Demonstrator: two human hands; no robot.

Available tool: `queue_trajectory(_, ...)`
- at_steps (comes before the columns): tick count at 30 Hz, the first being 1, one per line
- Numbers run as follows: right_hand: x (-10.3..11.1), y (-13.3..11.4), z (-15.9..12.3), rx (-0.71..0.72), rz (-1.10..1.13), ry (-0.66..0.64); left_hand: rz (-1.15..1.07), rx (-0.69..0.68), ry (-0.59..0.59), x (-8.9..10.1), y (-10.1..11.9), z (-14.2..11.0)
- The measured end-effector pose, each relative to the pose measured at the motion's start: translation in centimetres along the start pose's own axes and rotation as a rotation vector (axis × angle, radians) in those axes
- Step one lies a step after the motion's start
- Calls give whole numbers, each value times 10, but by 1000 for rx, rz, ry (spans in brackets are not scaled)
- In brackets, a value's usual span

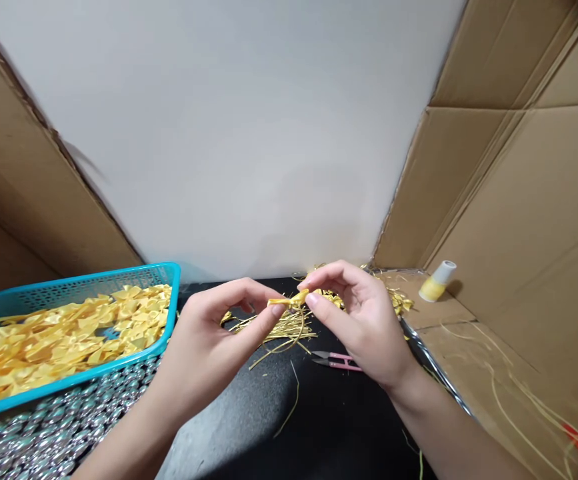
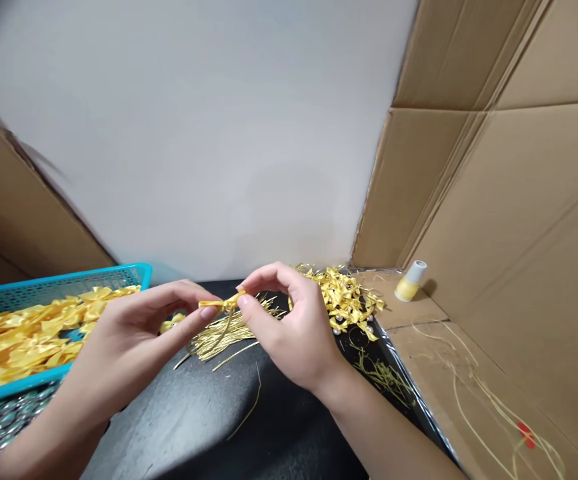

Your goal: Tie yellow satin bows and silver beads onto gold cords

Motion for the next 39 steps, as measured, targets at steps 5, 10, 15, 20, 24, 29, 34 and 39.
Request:
queue_trajectory(5, 0, -6, -2, 74, -163, 13, 138, -101, 128, 2, 3, -5)
queue_trajectory(10, -1, -12, -7, 213, -279, 102, 192, -119, 152, 3, 3, -6)
queue_trajectory(15, -3, -16, -12, 308, -373, 163, 191, -101, 142, 3, 4, -8)
queue_trajectory(20, -3, -17, -11, 346, -409, 174, 106, -5, 56, 3, 3, -6)
queue_trajectory(24, -2, -19, -8, 326, -378, 102, -26, 99, -22, 1, -4, -3)
queue_trajectory(29, -2, -20, -6, 239, -364, -6, -157, 161, -52, -2, -7, 0)
queue_trajectory(34, -6, -14, -3, 99, -384, -113, -182, 159, -52, -4, -8, 0)
queue_trajectory(39, -6, -9, 1, 103, -355, -222, -150, 133, -25, -4, -9, -2)
Point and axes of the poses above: each hand's wrist, its own z-axis towards the middle knuckle, its own x-axis out of the back of the hand, y = z × x, the point moved 3 cm from there along z, towards the middle knuckle, and after that the axes turned 11 degrees about z, right-handed, at the moved point
